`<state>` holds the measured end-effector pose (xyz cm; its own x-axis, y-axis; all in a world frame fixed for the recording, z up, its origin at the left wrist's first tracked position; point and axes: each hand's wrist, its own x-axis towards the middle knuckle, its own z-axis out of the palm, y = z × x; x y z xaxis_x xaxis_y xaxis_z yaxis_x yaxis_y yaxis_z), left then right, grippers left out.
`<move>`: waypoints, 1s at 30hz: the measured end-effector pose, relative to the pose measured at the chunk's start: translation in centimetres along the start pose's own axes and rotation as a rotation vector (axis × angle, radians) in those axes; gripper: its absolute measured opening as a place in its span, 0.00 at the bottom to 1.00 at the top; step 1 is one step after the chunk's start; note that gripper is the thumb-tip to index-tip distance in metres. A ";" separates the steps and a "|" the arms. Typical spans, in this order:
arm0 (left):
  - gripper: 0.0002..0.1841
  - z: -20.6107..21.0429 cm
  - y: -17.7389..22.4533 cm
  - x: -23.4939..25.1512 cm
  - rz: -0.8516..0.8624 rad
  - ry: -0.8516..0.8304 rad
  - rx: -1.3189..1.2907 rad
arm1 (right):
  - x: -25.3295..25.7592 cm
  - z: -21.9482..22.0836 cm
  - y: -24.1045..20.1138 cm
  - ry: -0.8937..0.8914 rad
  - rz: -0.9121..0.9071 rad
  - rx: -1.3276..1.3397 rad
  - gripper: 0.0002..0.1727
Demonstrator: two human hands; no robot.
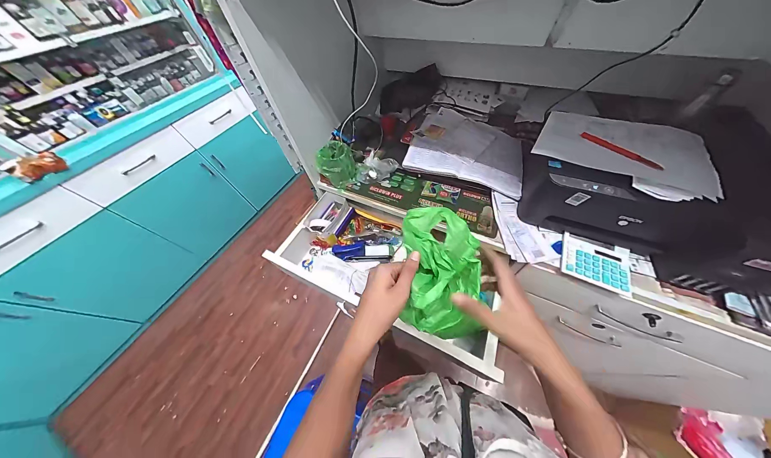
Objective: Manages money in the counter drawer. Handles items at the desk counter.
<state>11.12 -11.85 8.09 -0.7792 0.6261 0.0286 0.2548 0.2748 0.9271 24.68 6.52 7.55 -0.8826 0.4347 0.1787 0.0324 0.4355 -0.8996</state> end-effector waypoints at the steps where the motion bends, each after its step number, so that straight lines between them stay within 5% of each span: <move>1: 0.31 0.1 0.7 -0.9 0.029 0.043 0.148 | -0.8 0.9 0.3 -0.006 -0.002 -0.134 0.43; 3: 0.28 0.1 2.6 -2.1 0.191 0.294 0.444 | -0.4 0.9 0.9 0.024 -0.126 -0.244 0.15; 5: 0.26 -1.0 4.7 -2.0 0.467 0.490 0.589 | 1.6 -1.3 -0.3 -0.024 -0.350 -0.315 0.14; 8: 0.49 -2.2 8.3 -0.6 0.631 0.070 0.699 | 4.5 -3.0 -4.1 -0.222 -0.590 -0.421 0.17; 10: 0.47 -1.3 9.2 1.3 0.525 -0.160 0.678 | 6.2 -3.1 -6.5 -0.240 -0.698 -0.474 0.15; 13: 0.14 -1.5 8.5 3.4 0.347 -0.219 0.587 | 6.4 -3.8 -8.1 -0.089 -0.750 -0.494 0.10; 16: 0.16 -2.8 6.5 2.5 0.298 -0.129 0.463 | 3.0 -4.0 -7.3 0.022 -0.677 -0.413 0.15; 20: 0.24 -3.1 5.8 0.7 0.280 0.049 0.483 | 0.8 -0.5 -4.3 -0.224 -0.471 -0.611 0.35; 24: 0.25 -4.5 5.2 -0.7 0.236 0.289 0.564 | 0.0 -2.4 -3.4 -0.158 -0.671 -0.613 0.08; 27: 0.25 -6.7 3.9 -1.9 0.156 0.498 0.657 | -2.3 -7.0 -5.0 -0.178 -0.770 -0.544 0.11; 30: 0.21 -7.5 3.0 -3.4 0.117 0.537 0.712 | -3.3 -10.2 -6.3 -0.418 -0.760 -0.507 0.14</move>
<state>10.22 -18.57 13.54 -0.8432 0.3023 0.4446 0.5048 0.7298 0.4610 32.15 10.42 16.69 -0.8426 -0.3675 0.3936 -0.4983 0.8092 -0.3113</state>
